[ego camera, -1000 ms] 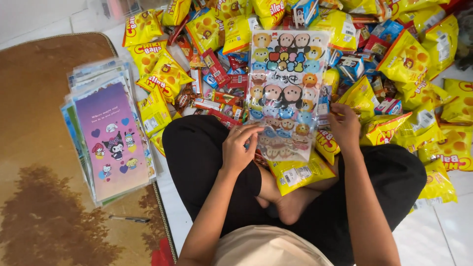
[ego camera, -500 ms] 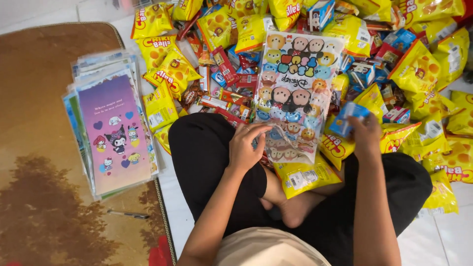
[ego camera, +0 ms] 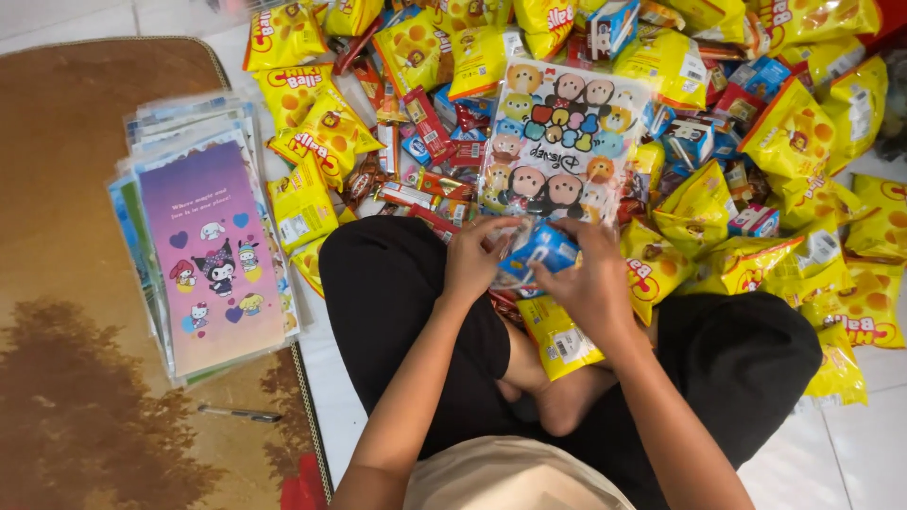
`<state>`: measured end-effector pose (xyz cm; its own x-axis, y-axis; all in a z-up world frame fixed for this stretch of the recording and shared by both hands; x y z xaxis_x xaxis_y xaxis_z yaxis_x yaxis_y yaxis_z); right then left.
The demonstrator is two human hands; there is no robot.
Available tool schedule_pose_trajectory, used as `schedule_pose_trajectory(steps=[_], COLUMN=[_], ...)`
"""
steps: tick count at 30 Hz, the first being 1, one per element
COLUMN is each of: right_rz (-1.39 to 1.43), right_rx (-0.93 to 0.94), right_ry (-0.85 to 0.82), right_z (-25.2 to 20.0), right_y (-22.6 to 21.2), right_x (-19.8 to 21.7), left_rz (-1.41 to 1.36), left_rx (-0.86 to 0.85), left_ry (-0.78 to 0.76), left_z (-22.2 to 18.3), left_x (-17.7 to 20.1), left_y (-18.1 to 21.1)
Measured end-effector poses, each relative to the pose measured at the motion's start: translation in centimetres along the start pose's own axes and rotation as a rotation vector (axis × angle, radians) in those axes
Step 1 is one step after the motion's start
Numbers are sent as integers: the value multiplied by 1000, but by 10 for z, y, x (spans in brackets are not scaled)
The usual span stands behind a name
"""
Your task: Packing small yellow snack bags into larger decorative plastic sleeves while sitting on the floor.
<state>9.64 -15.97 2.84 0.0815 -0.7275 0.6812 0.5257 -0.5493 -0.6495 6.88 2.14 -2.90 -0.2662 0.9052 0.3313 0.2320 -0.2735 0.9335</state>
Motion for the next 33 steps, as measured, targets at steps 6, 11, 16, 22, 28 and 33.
schedule_pose_trajectory(steps=[6, 11, 16, 22, 28, 33], right_rz=[-240, -429, -457, 263, 1270, 1576], right_rx=[-25, 46, 40, -248, -485, -668], right_ry=[-176, -266, -359, -80, 360, 152], right_z=[7, 2, -2, 7, 15, 25], right_y=[5, 24, 45, 52, 43, -5], right_x=[10, -5, -18, 30, 41, 33], left_rz=[-241, -349, -361, -400, -429, -473], left_rx=[176, 226, 243, 216, 195, 176], left_ry=[-27, -92, -113, -93, -133, -126], left_z=[7, 10, 10, 13, 12, 8], left_x=[-5, -11, -10, -17, -21, -16], left_y=[-16, -22, -26, -37, -34, -35])
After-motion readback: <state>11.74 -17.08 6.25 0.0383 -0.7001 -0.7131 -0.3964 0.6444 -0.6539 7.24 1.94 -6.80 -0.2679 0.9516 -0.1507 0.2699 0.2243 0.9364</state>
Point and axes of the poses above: each hand's wrist, its own z-axis towards the middle knuckle, its own x-axis out of the back of the hand, y = z × x, the point moved 3 cm from there along z, towards the middle knuckle, and after that the axes turned 10 degrees about x, right-handed, at the moved point
